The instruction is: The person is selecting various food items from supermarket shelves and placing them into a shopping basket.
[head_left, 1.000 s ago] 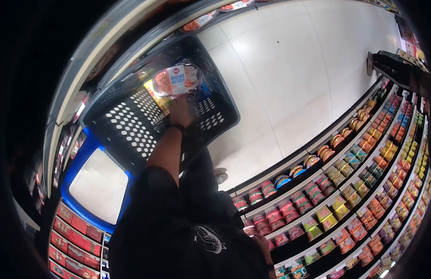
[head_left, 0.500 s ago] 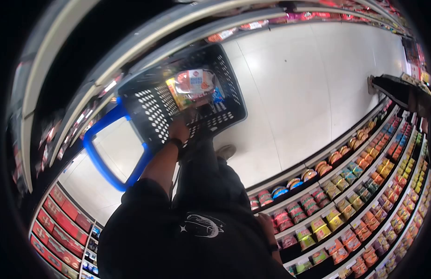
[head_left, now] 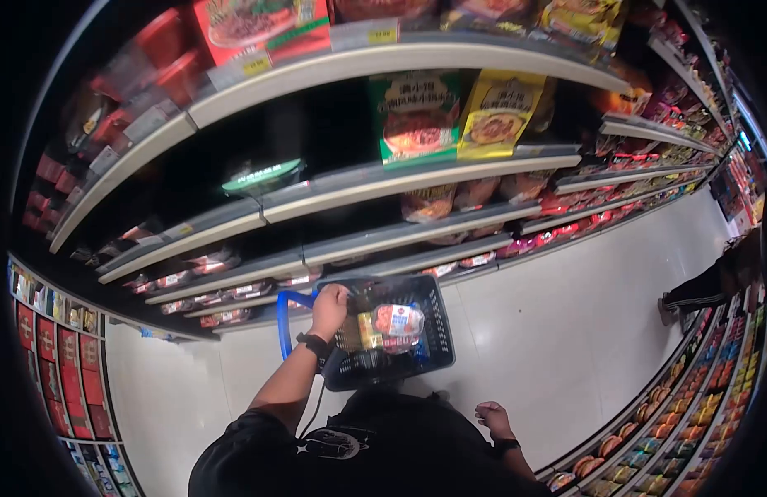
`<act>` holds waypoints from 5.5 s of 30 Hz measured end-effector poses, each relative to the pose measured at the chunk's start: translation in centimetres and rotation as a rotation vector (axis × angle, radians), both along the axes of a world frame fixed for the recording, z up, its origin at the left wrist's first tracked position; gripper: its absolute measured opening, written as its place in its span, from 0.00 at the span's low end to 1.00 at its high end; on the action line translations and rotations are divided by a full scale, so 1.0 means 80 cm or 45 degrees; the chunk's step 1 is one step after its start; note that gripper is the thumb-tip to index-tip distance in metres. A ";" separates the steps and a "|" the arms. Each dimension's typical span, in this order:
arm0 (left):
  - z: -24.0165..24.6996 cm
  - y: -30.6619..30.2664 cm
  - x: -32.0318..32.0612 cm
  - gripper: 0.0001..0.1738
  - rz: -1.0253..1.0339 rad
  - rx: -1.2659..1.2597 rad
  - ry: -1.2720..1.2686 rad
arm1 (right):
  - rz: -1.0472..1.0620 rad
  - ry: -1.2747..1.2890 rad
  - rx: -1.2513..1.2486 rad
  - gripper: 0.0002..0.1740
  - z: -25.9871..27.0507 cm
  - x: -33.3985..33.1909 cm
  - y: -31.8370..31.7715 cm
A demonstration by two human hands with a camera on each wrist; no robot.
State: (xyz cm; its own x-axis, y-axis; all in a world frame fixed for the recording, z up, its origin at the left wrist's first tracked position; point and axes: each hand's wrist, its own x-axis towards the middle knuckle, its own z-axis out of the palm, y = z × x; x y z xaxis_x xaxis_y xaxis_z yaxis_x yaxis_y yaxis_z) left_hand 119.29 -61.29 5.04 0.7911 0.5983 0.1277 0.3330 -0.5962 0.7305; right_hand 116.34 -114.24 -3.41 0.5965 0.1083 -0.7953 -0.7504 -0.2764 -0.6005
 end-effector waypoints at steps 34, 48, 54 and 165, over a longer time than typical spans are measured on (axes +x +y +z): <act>0.321 0.082 0.322 0.14 0.269 -0.382 -1.049 | -0.171 -0.058 -0.323 0.07 -0.035 -0.130 -0.139; 0.307 -0.096 0.116 0.09 -0.312 -1.334 -0.937 | 0.152 -0.540 0.080 0.22 0.102 0.106 -0.019; 0.277 -0.193 0.083 0.09 -0.515 -1.725 -0.705 | 0.202 -0.795 0.977 0.38 0.316 0.174 0.119; 0.269 -0.266 0.067 0.16 -0.769 -1.262 -0.460 | 0.063 -0.840 0.612 0.36 0.353 0.100 0.078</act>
State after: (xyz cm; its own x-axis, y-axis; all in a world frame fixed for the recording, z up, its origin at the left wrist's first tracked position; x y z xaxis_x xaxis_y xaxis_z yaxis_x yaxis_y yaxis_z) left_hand 124.63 -82.53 26.60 0.9895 0.1090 0.0949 -0.1225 0.2847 0.9508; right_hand 124.31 -108.02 24.86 0.9113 0.3864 -0.1421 -0.1946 0.1000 -0.9758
